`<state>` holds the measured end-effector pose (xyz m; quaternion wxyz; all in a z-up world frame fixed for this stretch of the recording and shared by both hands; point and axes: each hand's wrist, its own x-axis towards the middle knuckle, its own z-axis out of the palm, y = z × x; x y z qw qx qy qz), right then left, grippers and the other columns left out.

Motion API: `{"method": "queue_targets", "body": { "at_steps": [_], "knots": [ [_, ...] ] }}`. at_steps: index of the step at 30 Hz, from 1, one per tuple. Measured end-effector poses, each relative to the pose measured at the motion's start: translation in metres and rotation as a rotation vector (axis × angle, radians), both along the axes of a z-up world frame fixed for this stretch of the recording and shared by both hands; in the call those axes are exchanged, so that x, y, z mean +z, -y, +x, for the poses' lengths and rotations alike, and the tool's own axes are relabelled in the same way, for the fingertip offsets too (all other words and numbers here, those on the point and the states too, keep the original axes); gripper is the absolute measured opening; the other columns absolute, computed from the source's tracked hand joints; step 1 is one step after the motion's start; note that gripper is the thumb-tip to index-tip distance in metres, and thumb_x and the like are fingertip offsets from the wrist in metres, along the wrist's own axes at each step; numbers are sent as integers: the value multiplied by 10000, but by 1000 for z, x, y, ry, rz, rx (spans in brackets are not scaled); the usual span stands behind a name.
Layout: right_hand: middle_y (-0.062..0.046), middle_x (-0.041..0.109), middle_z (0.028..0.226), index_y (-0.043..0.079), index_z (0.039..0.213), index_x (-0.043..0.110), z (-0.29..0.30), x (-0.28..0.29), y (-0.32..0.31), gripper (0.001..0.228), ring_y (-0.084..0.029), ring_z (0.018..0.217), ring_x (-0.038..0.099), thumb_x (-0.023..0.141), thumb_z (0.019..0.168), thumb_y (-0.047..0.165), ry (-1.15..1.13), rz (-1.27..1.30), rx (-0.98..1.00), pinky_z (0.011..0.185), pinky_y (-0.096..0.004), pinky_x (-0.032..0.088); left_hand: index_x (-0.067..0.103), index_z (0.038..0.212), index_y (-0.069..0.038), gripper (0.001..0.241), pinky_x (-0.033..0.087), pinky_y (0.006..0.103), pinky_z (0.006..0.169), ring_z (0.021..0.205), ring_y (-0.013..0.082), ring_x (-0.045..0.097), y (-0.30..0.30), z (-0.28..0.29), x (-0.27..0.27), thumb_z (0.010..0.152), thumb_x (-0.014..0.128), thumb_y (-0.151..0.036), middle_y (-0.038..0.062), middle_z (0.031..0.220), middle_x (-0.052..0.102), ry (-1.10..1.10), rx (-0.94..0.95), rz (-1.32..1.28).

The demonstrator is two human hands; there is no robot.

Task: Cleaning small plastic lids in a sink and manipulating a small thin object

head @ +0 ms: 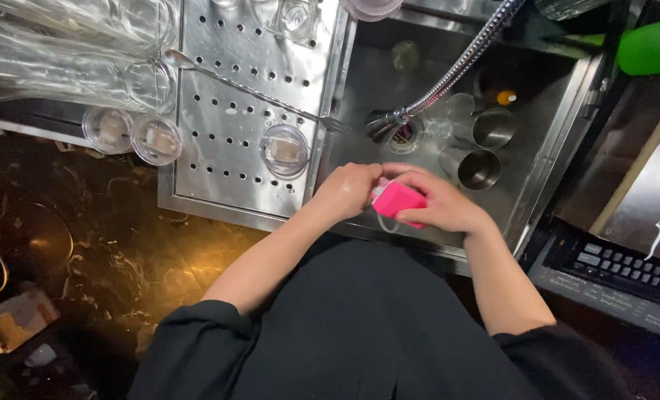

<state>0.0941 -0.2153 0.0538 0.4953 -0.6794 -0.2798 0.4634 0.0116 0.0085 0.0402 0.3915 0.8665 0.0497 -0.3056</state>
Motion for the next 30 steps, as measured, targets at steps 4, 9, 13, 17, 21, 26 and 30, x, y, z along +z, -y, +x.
{"method": "queue_targets", "body": {
  "at_steps": [4, 9, 13, 17, 21, 26, 30],
  "knots": [
    [-86, 702, 822, 67, 1162, 558, -9, -72, 13, 501, -183, 547, 706, 886, 783, 87, -314, 62, -174, 455, -306, 576, 629, 937, -2, 287, 552, 572, 718, 856, 552, 679, -14, 1, 18, 1040, 476, -222, 293, 850, 694, 7, 102, -158],
    [-77, 752, 1172, 143, 1407, 592, -6, -26, 1, 732, -158, 1054, 667, 903, 751, 237, -109, -8, -15, 899, -385, 523, 632, 891, -42, 302, 556, 510, 752, 845, 469, 691, -21, -7, 16, 1045, 466, -241, 213, 742, 707, -49, 64, -266],
    [-199, 686, 1332, 94, 1449, 600, -2, -14, 3, 744, -342, 1257, 620, 879, 776, 247, -72, 14, 199, 1013, -525, 480, 651, 936, -34, 292, 556, 521, 767, 932, 527, 670, -26, -4, 18, 1064, 455, -209, 275, 850, 723, -53, 29, -335],
    [-233, 723, 1194, 129, 1383, 637, -4, 8, -20, 613, -495, 1116, 655, 809, 821, 304, 232, -227, 252, 907, -616, 507, 700, 1008, -80, 275, 571, 493, 770, 839, 442, 720, -24, -9, 32, 1031, 433, -139, 210, 813, 734, 15, -140, -68],
    [-111, 755, 1010, 264, 1326, 674, -22, -60, -12, 603, -359, 985, 725, 850, 789, 474, 327, -417, -87, 800, -494, 541, 671, 923, -167, 196, 541, 495, 694, 799, 395, 717, -20, -21, 4, 983, 484, -158, 105, 753, 702, 206, -122, 147],
    [40, 706, 744, 190, 1019, 728, -42, -74, -15, 202, -119, 681, 670, 839, 851, 215, -199, -131, -410, 629, -240, 511, 655, 905, -163, 166, 544, 496, 675, 794, 427, 706, -22, -31, -14, 959, 500, -134, 139, 758, 681, 169, 11, 128],
    [-87, 716, 913, 177, 1183, 689, -38, -69, -18, 432, -278, 893, 667, 843, 828, 368, 23, -366, -271, 749, -394, 505, 664, 879, -136, 203, 538, 515, 696, 817, 487, 688, -17, -28, -5, 977, 490, -173, 168, 786, 712, 21, 75, -30]
  ]
}}
